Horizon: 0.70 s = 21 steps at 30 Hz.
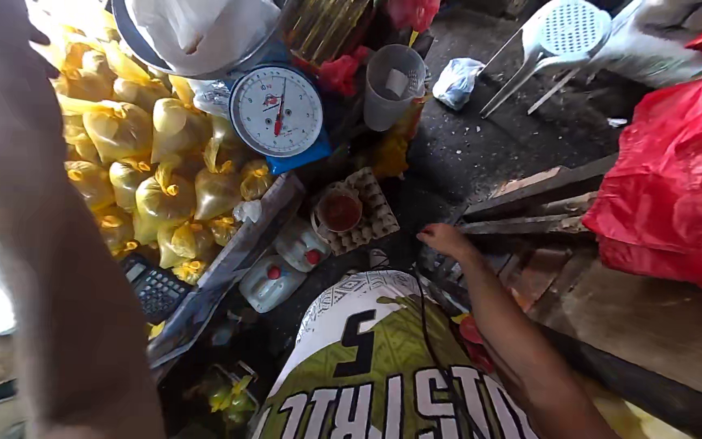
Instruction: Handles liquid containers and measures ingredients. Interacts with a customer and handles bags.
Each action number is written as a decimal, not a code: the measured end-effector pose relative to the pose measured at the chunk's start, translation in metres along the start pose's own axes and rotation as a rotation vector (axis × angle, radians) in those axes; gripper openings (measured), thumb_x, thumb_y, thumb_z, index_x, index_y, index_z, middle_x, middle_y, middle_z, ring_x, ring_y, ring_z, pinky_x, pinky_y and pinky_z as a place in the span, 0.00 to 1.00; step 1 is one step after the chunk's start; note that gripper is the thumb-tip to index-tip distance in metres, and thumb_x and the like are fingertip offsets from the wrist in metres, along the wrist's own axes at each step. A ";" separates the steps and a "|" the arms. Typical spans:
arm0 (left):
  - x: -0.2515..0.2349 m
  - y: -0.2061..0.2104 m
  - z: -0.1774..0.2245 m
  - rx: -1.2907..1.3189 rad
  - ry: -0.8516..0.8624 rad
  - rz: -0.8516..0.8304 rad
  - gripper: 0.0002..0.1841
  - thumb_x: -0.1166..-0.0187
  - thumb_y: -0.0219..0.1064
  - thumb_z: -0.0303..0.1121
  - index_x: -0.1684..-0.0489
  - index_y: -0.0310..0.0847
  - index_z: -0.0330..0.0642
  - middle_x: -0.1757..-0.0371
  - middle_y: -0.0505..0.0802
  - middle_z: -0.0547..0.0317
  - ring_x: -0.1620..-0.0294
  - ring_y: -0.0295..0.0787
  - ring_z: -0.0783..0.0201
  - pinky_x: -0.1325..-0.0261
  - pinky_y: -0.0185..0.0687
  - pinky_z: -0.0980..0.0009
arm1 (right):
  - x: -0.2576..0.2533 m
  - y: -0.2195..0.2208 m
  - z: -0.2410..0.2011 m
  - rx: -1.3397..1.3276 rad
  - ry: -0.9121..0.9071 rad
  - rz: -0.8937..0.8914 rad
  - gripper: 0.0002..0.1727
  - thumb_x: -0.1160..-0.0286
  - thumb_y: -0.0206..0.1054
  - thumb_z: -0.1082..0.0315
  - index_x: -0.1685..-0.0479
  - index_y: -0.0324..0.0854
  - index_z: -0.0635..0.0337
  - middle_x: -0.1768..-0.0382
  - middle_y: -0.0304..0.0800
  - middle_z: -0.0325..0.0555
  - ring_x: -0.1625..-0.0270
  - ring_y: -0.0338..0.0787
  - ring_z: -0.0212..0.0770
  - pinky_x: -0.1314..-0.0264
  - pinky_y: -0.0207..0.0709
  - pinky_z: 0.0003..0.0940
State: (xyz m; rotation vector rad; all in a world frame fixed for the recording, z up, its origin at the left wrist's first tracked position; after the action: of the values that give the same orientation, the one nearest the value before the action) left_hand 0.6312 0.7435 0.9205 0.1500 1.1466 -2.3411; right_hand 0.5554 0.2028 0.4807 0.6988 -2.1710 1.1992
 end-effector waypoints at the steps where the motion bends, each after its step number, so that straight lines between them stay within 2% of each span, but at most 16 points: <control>1: -0.020 0.000 -0.002 -0.081 -0.067 -0.094 0.16 0.11 0.56 0.37 0.39 0.79 0.33 0.46 0.87 0.51 0.53 0.80 0.67 0.44 0.75 0.66 | -0.012 0.008 0.006 -0.021 0.005 -0.040 0.23 0.14 0.62 0.48 0.39 0.89 0.57 0.41 0.91 0.61 0.34 0.88 0.62 0.29 0.74 0.71; 2: -0.038 0.005 -0.005 -0.130 -0.125 -0.181 0.15 0.13 0.58 0.33 0.37 0.77 0.31 0.43 0.84 0.48 0.52 0.77 0.65 0.43 0.72 0.64 | -0.023 0.016 0.014 -0.027 0.019 -0.074 0.23 0.15 0.62 0.48 0.39 0.89 0.57 0.41 0.91 0.61 0.34 0.88 0.61 0.29 0.74 0.70; 3: -0.051 0.010 -0.007 -0.184 -0.157 -0.256 0.15 0.14 0.60 0.36 0.38 0.79 0.38 0.43 0.86 0.52 0.55 0.77 0.69 0.49 0.72 0.67 | -0.031 0.021 0.021 -0.026 0.043 -0.097 0.24 0.16 0.63 0.47 0.39 0.89 0.56 0.40 0.91 0.60 0.33 0.88 0.61 0.28 0.74 0.69; 5: -0.061 0.023 -0.003 -0.241 -0.180 -0.358 0.17 0.17 0.65 0.52 0.41 0.85 0.55 0.46 0.92 0.69 0.64 0.82 0.79 0.63 0.73 0.77 | -0.038 0.026 0.027 -0.039 0.077 -0.114 0.24 0.18 0.64 0.47 0.36 0.89 0.54 0.37 0.90 0.59 0.30 0.86 0.60 0.26 0.73 0.70; 6: -0.062 0.030 0.004 -0.258 -0.208 -0.381 0.19 0.20 0.67 0.58 0.43 0.86 0.58 0.51 0.93 0.72 0.66 0.83 0.80 0.65 0.73 0.77 | -0.040 0.027 0.028 -0.061 0.084 -0.111 0.24 0.18 0.65 0.47 0.36 0.89 0.54 0.37 0.91 0.59 0.31 0.87 0.60 0.26 0.73 0.70; 8: -0.070 0.044 0.008 -0.310 -0.250 -0.431 0.25 0.24 0.68 0.62 0.46 0.84 0.52 0.59 0.89 0.68 0.67 0.81 0.76 0.63 0.77 0.73 | -0.042 0.031 0.033 -0.125 0.095 -0.113 0.22 0.17 0.65 0.50 0.38 0.89 0.56 0.41 0.92 0.60 0.36 0.90 0.60 0.30 0.77 0.67; 9: -0.074 0.052 0.003 -0.322 -0.235 -0.431 0.29 0.27 0.68 0.66 0.44 0.83 0.51 0.59 0.87 0.67 0.66 0.81 0.76 0.60 0.78 0.71 | -0.042 0.033 0.036 -0.159 0.108 -0.124 0.21 0.16 0.65 0.51 0.38 0.88 0.57 0.42 0.92 0.60 0.39 0.91 0.59 0.31 0.78 0.65; 11: -0.077 0.067 -0.004 -0.339 -0.188 -0.425 0.36 0.33 0.69 0.71 0.40 0.81 0.49 0.54 0.88 0.59 0.61 0.84 0.69 0.54 0.81 0.62 | -0.047 0.044 0.054 -0.190 0.128 -0.135 0.20 0.18 0.66 0.52 0.40 0.89 0.57 0.44 0.93 0.60 0.42 0.92 0.58 0.34 0.81 0.64; 13: -0.066 0.075 0.013 -0.386 -0.136 -0.438 0.41 0.31 0.68 0.71 0.37 0.79 0.41 0.46 0.88 0.47 0.52 0.87 0.57 0.45 0.83 0.48 | -0.052 0.048 0.071 -0.197 0.154 -0.140 0.22 0.18 0.65 0.52 0.38 0.88 0.58 0.43 0.92 0.61 0.41 0.92 0.59 0.34 0.80 0.65; 14: -0.058 0.077 0.025 -0.411 -0.124 -0.436 0.41 0.30 0.67 0.70 0.40 0.78 0.37 0.47 0.87 0.43 0.51 0.86 0.53 0.44 0.80 0.42 | -0.049 0.047 0.074 -0.203 0.168 -0.145 0.22 0.17 0.64 0.52 0.36 0.87 0.59 0.41 0.91 0.62 0.38 0.90 0.60 0.32 0.79 0.65; 15: -0.051 0.079 0.035 -0.422 -0.123 -0.436 0.40 0.30 0.67 0.70 0.44 0.78 0.36 0.51 0.86 0.45 0.54 0.84 0.54 0.48 0.79 0.43 | -0.045 0.045 0.076 -0.209 0.180 -0.147 0.23 0.16 0.64 0.52 0.35 0.86 0.60 0.39 0.90 0.63 0.37 0.90 0.61 0.31 0.78 0.66; 16: -0.045 0.081 0.044 -0.401 -0.140 -0.439 0.37 0.29 0.67 0.69 0.45 0.79 0.39 0.53 0.87 0.49 0.56 0.84 0.59 0.50 0.82 0.47 | -0.041 0.043 0.077 -0.206 0.186 -0.151 0.23 0.15 0.63 0.52 0.34 0.85 0.60 0.38 0.89 0.64 0.35 0.89 0.62 0.30 0.78 0.66; 17: -0.040 0.084 0.053 -0.341 -0.168 -0.442 0.34 0.28 0.68 0.67 0.44 0.81 0.43 0.53 0.88 0.57 0.56 0.85 0.67 0.50 0.85 0.56 | -0.038 0.040 0.077 -0.198 0.183 -0.155 0.23 0.15 0.63 0.53 0.34 0.85 0.60 0.37 0.89 0.64 0.34 0.88 0.62 0.29 0.77 0.66; 19: -0.039 0.090 0.059 -0.191 -0.210 -0.407 0.31 0.27 0.72 0.61 0.39 0.82 0.42 0.50 0.90 0.56 0.53 0.88 0.67 0.46 0.87 0.58 | -0.035 0.033 0.078 -0.185 0.172 -0.136 0.22 0.14 0.63 0.52 0.35 0.87 0.59 0.38 0.90 0.63 0.34 0.89 0.61 0.28 0.77 0.66; 21: -0.046 0.093 0.063 -0.160 -0.188 -0.346 0.29 0.22 0.69 0.58 0.40 0.81 0.38 0.50 0.90 0.50 0.52 0.90 0.61 0.44 0.87 0.54 | -0.035 0.025 0.078 -0.205 0.158 -0.107 0.21 0.15 0.65 0.53 0.36 0.88 0.59 0.40 0.91 0.62 0.37 0.90 0.60 0.31 0.79 0.65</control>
State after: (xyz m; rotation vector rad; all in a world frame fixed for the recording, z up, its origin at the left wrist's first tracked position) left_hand 0.7254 0.6675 0.9092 -0.3443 1.3438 -2.4750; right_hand 0.5464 0.1533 0.4074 0.6030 -2.0609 0.9288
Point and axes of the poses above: each hand's wrist, its own x-axis away from the middle knuckle, its own y-axis out of the palm, z = x × y, the point moved 4 cm from there along -x, towards the middle knuckle
